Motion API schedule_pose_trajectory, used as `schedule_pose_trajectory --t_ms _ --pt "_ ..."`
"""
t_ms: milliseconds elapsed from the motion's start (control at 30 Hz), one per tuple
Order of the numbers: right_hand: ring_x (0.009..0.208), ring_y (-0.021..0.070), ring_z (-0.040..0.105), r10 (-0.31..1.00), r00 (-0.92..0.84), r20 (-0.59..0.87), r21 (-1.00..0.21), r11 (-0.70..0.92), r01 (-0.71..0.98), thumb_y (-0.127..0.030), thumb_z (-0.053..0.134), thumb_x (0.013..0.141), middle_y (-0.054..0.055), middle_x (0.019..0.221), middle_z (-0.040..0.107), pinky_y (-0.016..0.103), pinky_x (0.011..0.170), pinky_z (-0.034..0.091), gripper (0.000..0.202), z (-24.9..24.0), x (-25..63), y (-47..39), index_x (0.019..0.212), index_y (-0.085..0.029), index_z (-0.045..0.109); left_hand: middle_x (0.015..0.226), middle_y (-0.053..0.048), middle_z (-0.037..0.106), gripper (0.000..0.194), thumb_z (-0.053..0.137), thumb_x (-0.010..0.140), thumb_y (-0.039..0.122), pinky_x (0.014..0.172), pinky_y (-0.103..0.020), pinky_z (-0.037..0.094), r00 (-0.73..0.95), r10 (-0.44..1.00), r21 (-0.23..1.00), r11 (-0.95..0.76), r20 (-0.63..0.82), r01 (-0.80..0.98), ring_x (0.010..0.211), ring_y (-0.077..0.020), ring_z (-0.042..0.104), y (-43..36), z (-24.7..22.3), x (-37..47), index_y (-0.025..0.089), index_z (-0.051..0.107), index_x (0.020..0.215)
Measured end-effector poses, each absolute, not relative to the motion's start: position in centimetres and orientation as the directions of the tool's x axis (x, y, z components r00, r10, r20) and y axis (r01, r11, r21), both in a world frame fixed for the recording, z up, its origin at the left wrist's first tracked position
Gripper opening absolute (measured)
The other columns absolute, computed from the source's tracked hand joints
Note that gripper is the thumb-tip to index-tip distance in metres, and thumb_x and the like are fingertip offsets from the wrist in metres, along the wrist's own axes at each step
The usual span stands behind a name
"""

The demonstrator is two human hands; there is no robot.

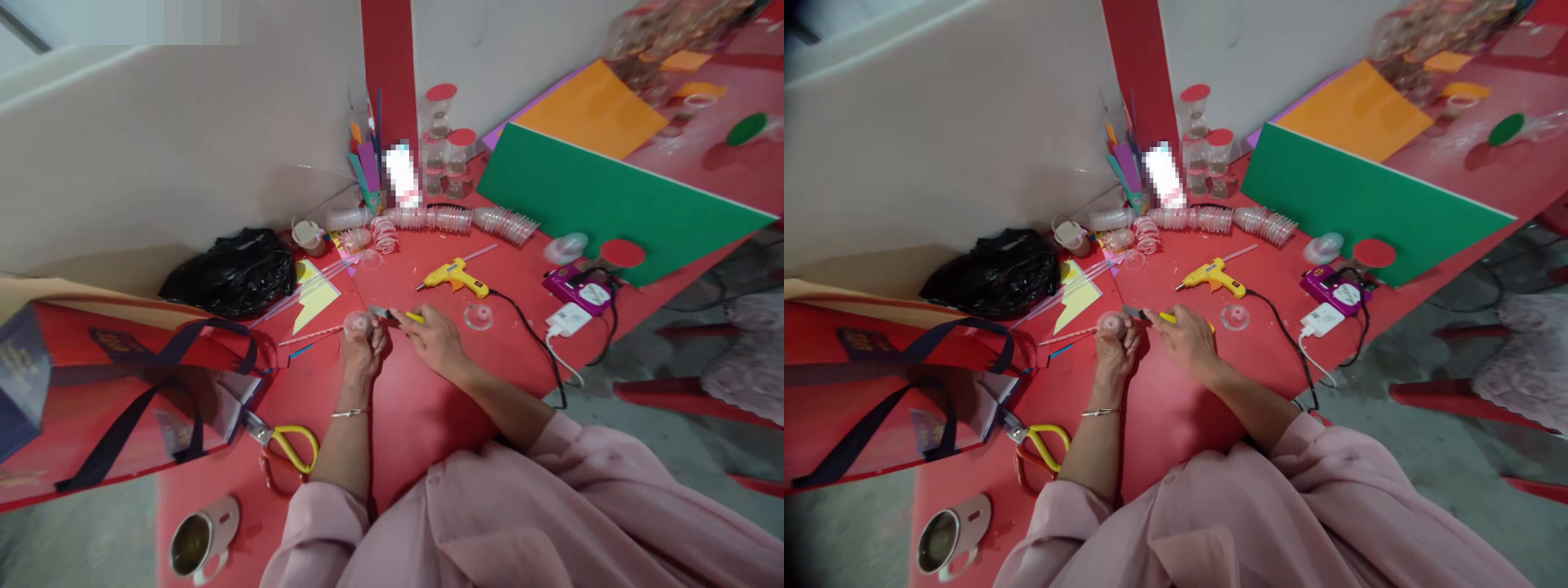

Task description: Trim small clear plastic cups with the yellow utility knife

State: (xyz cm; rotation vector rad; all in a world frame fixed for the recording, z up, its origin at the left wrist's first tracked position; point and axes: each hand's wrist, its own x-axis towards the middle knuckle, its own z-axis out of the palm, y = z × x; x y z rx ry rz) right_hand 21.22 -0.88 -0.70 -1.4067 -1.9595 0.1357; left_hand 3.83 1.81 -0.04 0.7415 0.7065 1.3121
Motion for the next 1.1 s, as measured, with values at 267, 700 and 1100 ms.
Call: schedule_pose_trajectory --t_ms 267,700,1100 --pt "0.091 0.0183 0.059 0.832 -0.24 0.501 -0.498 0.504 0.706 -0.031 0.055 0.104 0.005 0.105 0.062 0.029 0.077 0.047 0.048 -0.1 20.4 -1.4 0.15 -0.045 0.053 0.078 -0.002 0.066 0.064 0.07 0.072 0.082 0.042 -0.019 0.039 0.035 0.991 0.754 0.121 -0.129 -0.645 0.052 -0.0087 0.052 1.4 1.1 4.1 0.02 0.066 0.088" --pt "0.09 0.0182 0.058 0.846 -0.201 0.494 -0.497 0.464 0.734 -0.033 0.053 0.105 0.006 0.104 0.063 0.03 0.075 0.046 0.045 -0.5 20.6 -1.3 0.149 -0.044 0.055 0.138 -0.013 0.067 0.04 0.084 0.081 0.051 0.106 -0.044 0.054 0.057 0.996 0.736 0.089 -0.068 -0.671 0.13 -0.029 0.063 1.7 0.9 3.7 0.022 0.074 0.107" --pt "0.094 0.0195 0.058 0.833 -0.211 0.512 -0.497 0.488 0.718 -0.03 0.055 0.104 0.006 0.107 0.063 0.031 0.081 0.048 0.05 -0.5 20.8 -1.2 0.152 -0.045 0.05 0.148 -0.013 0.061 0.039 0.095 0.069 0.035 0.12 -0.051 0.042 0.06 0.997 0.743 0.08 -0.054 -0.665 0.143 -0.0323 0.052 1.6 0.6 3.4 0.02 0.078 0.101"
